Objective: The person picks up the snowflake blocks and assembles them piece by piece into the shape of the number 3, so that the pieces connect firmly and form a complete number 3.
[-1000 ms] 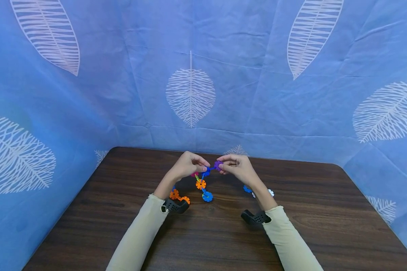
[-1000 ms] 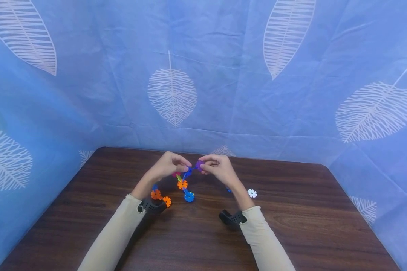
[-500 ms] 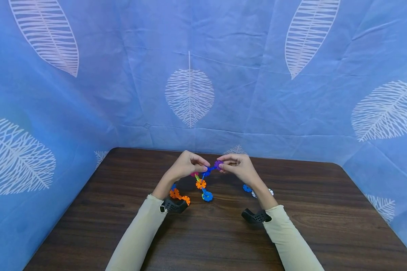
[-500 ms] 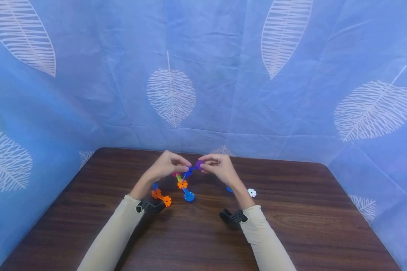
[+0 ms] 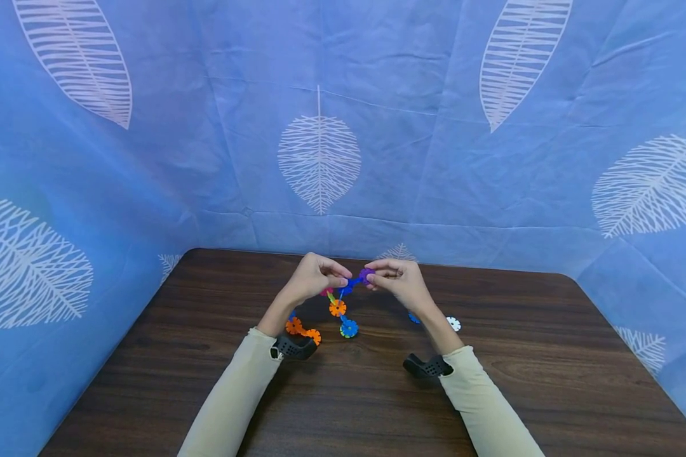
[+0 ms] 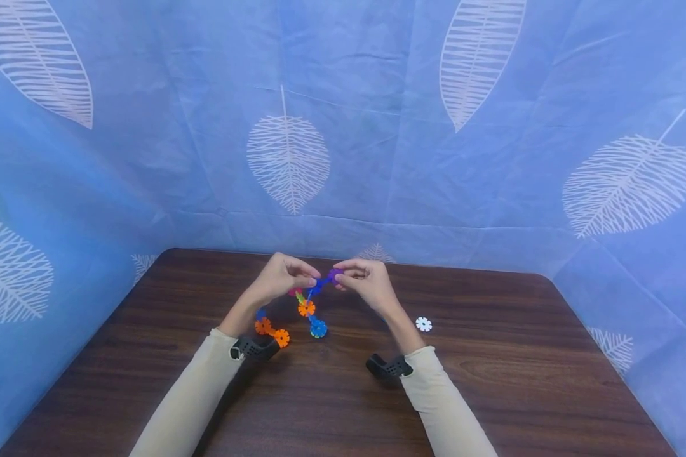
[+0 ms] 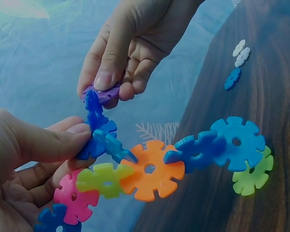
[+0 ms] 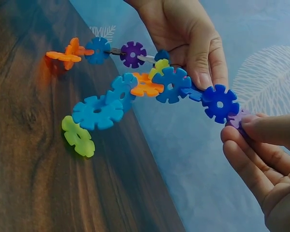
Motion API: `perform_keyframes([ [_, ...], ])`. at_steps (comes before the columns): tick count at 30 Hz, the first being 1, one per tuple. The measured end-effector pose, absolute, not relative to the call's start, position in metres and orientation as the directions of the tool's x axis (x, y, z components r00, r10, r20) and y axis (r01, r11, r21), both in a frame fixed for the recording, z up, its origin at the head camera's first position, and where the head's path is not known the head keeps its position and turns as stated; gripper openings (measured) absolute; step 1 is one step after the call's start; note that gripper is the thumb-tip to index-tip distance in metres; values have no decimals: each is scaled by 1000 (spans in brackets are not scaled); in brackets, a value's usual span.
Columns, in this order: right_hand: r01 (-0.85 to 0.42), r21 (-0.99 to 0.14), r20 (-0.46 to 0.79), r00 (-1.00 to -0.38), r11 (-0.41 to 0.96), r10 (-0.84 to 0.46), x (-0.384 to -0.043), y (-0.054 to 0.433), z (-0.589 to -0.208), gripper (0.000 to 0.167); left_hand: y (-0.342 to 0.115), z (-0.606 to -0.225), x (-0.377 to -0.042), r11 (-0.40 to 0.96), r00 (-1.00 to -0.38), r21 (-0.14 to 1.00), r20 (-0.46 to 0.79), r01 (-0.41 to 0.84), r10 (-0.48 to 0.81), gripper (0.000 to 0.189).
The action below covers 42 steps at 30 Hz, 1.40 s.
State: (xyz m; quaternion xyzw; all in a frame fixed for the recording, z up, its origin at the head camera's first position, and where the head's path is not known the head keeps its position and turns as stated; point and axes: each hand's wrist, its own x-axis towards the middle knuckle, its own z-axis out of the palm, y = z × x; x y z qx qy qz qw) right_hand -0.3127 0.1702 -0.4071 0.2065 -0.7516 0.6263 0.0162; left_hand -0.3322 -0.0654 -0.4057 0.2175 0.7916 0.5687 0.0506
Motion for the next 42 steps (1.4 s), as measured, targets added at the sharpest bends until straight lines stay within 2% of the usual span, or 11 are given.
perform_keyframes([
  [6, -323, -937, 274, -917, 137, -290, -312, 170, -408, 23, -64, -404, -331, 253, -905, 927, 163, 276, 392, 13],
  [15, -320, -943, 282, -915, 92, -288, -313, 168, -408, 28, -65, -403, -329, 254, -907, 923, 177, 287, 383, 12],
  [27, -316, -939, 265, -917, 137, -298, -311, 168, -408, 23, -63, -405, -328, 271, -907, 918, 171, 288, 384, 14],
  [36, -291, -950, 261, -940, 117, -220, -310, 166, -405, 24, -64, -404, -329, 241, -880, 939, 112, 246, 461, 19],
  [42, -270, -958, 244, -943, 92, -228, -310, 162, -406, 21, -65, -403, -330, 211, -847, 942, 120, 262, 517, 27],
])
